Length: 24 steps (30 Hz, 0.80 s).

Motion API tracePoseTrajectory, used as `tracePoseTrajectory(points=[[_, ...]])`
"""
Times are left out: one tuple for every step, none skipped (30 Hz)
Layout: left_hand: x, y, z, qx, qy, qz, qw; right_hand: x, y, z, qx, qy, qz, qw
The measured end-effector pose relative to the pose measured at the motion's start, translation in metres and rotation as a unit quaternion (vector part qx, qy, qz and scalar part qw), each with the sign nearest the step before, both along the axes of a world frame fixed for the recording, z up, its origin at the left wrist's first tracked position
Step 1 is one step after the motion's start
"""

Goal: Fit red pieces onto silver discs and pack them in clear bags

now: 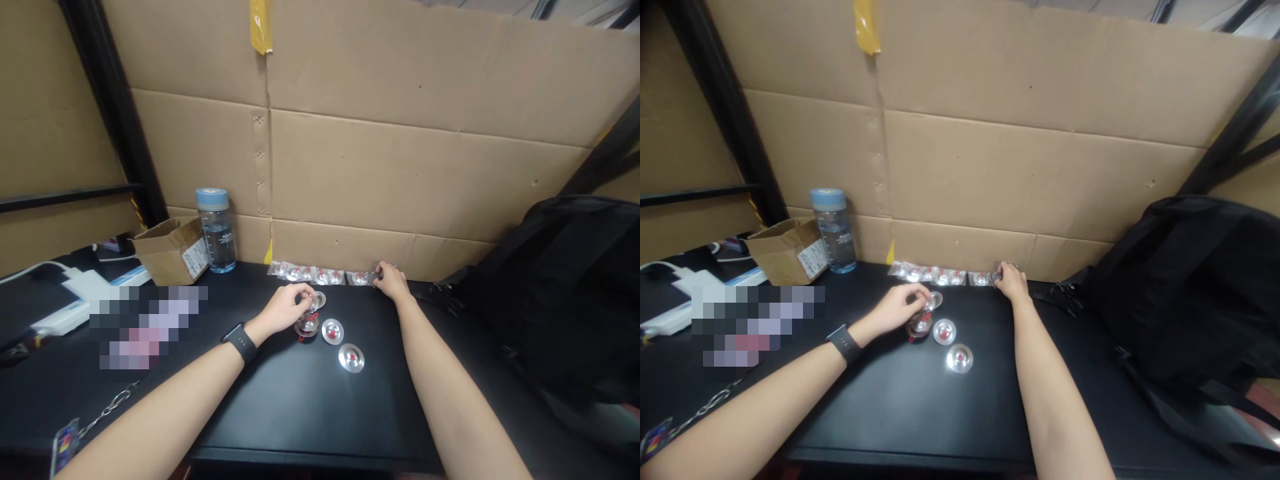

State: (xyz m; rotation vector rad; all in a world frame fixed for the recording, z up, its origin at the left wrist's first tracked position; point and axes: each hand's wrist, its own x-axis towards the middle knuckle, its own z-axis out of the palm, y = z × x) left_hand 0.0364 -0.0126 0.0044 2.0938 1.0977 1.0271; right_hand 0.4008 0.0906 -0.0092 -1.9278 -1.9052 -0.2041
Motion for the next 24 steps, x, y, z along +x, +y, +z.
tracePoseTrajectory(points=[[0.000, 0.000, -0.001, 0.002, 0.002, -0.002, 1.000, 0.000, 0.000, -0.001, 0.002, 0.000, 0.003, 1.000], [0.000, 0.000, -0.001, 0.006, 0.007, -0.003, 1.000, 0.001, 0.000, -0.001, 0.004, 0.000, 0.007, 1.000], [0.000, 0.000, -0.002, 0.011, 0.011, -0.004, 1.000, 0.001, -0.001, -0.002, 0.006, 0.001, 0.011, 1.000], [0.000, 0.000, -0.002, 0.015, 0.016, -0.003, 1.000, 0.002, -0.001, -0.003, 0.008, 0.002, 0.015, 1.000], [0.000, 0.000, -0.002, 0.018, 0.019, -0.002, 1.000, 0.002, -0.001, -0.004, 0.010, 0.004, 0.019, 1.000], [0.000, 0.000, -0.002, 0.019, 0.022, -0.002, 1.000, 0.003, 0.000, -0.006, 0.012, 0.006, 0.023, 1.000], [0.000, 0.000, -0.002, 0.019, 0.024, -0.002, 1.000, 0.004, 0.001, -0.007, 0.015, 0.008, 0.028, 0.999], [0.000, 0.000, -0.001, 0.019, 0.025, -0.002, 1.000, 0.004, 0.002, -0.008, 0.018, 0.011, 0.032, 0.999], [0.000, 0.001, -0.001, 0.019, 0.027, -0.001, 0.999, 0.005, 0.003, -0.009, 0.022, 0.013, 0.036, 0.999], [0.000, 0.001, -0.001, 0.021, 0.029, -0.001, 0.999, 0.006, 0.004, -0.010, 0.026, 0.015, 0.039, 0.999], [0.000, 0.001, -0.001, 0.024, 0.030, 0.000, 0.999, 0.006, 0.006, -0.011, 0.030, 0.018, 0.042, 0.999], [0.000, 0.001, -0.001, 0.027, 0.031, 0.000, 0.999, 0.007, 0.008, -0.012, 0.035, 0.021, 0.043, 0.998], [0.000, 0.002, -0.001, 0.029, 0.031, 0.000, 0.999, 0.007, 0.009, -0.013, 0.040, 0.024, 0.043, 0.998], [0.000, 0.002, -0.002, 0.030, 0.031, -0.001, 0.999, 0.008, 0.010, -0.014, 0.046, 0.027, 0.042, 0.998], [0.000, 0.002, -0.002, 0.029, 0.032, -0.001, 0.999, 0.009, 0.011, -0.015, 0.052, 0.030, 0.041, 0.997], [0.000, 0.002, -0.002, 0.028, 0.033, -0.002, 0.999, 0.009, 0.012, -0.016, 0.057, 0.034, 0.039, 0.997], [-0.001, 0.002, -0.003, 0.027, 0.035, -0.003, 0.999, 0.010, 0.012, -0.017, 0.063, 0.037, 0.038, 0.997], [-0.001, 0.002, -0.003, 0.025, 0.037, -0.003, 0.999, 0.010, 0.013, -0.018, 0.067, 0.040, 0.037, 0.996], [-0.001, 0.002, -0.002, 0.023, 0.039, -0.003, 0.999, 0.011, 0.013, -0.018, 0.072, 0.042, 0.036, 0.996], [-0.001, 0.002, -0.002, 0.022, 0.041, -0.004, 0.999, 0.011, 0.013, -0.019, 0.075, 0.044, 0.036, 0.996], [-0.002, 0.002, -0.002, 0.020, 0.042, -0.004, 0.999, 0.012, 0.013, -0.019, 0.077, 0.045, 0.036, 0.995], [-0.002, 0.003, -0.002, 0.020, 0.042, -0.004, 0.999, 0.012, 0.013, -0.019, 0.079, 0.046, 0.036, 0.995], [-0.002, 0.003, -0.002, 0.020, 0.041, -0.004, 0.999, 0.012, 0.013, -0.019, 0.080, 0.045, 0.036, 0.995], [-0.003, 0.003, -0.002, 0.021, 0.040, -0.004, 0.999, 0.011, 0.012, -0.018, 0.081, 0.043, 0.036, 0.995]])
